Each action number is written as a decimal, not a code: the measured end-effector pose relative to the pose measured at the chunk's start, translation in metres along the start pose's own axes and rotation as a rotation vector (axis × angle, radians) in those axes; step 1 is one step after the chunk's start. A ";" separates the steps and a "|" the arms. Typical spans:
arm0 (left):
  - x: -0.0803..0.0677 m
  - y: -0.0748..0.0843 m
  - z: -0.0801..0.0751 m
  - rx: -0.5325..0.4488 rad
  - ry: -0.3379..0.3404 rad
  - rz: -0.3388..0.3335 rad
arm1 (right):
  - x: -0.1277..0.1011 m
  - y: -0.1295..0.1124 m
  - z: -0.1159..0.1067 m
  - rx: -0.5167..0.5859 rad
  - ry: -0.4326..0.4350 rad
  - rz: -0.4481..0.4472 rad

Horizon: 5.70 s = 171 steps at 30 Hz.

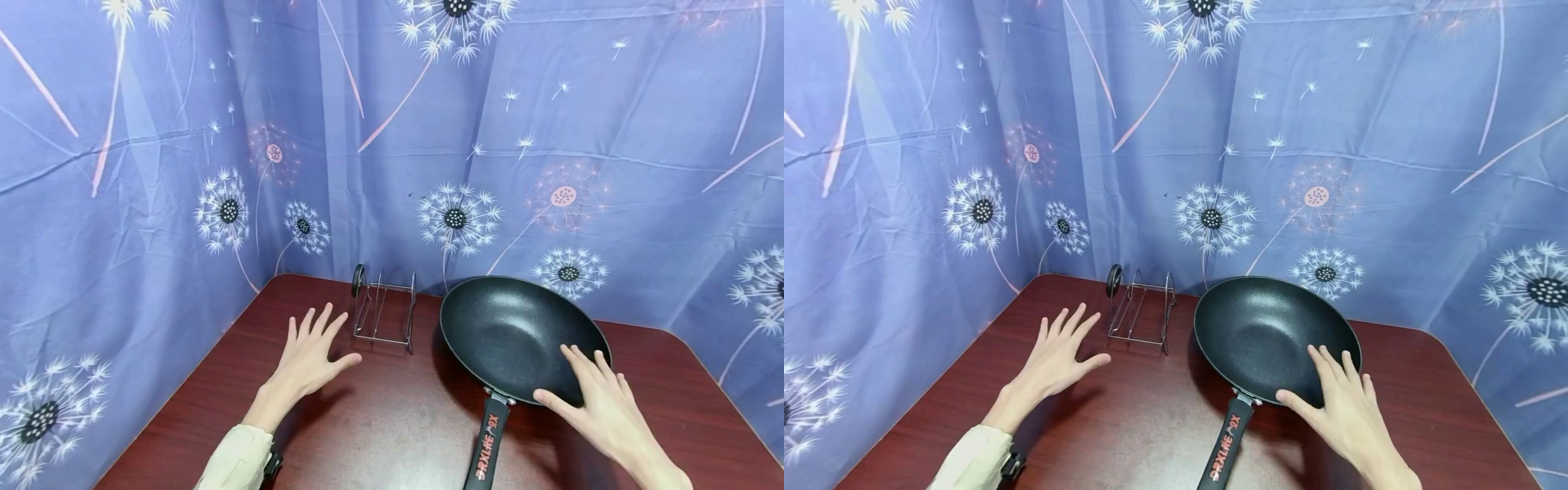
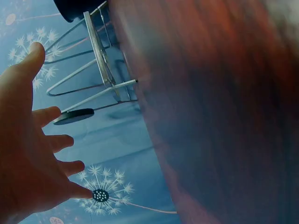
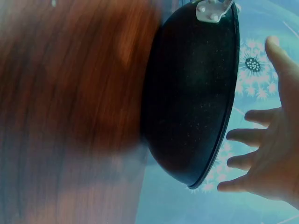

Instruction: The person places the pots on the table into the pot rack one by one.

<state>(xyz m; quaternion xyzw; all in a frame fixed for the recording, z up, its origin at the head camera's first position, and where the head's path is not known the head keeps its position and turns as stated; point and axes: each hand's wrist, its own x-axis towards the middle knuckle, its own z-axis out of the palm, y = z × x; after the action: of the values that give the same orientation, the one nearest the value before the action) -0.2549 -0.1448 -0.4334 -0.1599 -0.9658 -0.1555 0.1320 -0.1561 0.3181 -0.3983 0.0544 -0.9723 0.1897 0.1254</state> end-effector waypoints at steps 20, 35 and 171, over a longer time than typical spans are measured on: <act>-0.011 0.029 0.008 -0.510 -0.015 -0.010 | -0.020 -0.031 0.002 0.225 -0.062 0.125; -0.015 0.045 0.007 -0.667 -0.115 -0.046 | -0.032 -0.045 0.008 0.446 0.085 0.075; -0.074 0.242 0.039 -1.627 -0.655 -0.470 | -0.010 -0.104 0.065 1.689 -0.409 0.629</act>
<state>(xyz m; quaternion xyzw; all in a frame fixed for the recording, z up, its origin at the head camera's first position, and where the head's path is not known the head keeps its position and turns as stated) -0.1102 0.0670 -0.4296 -0.0388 -0.5548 -0.7592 -0.3381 -0.1451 0.1983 -0.4220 -0.1065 -0.4843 0.8480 -0.1873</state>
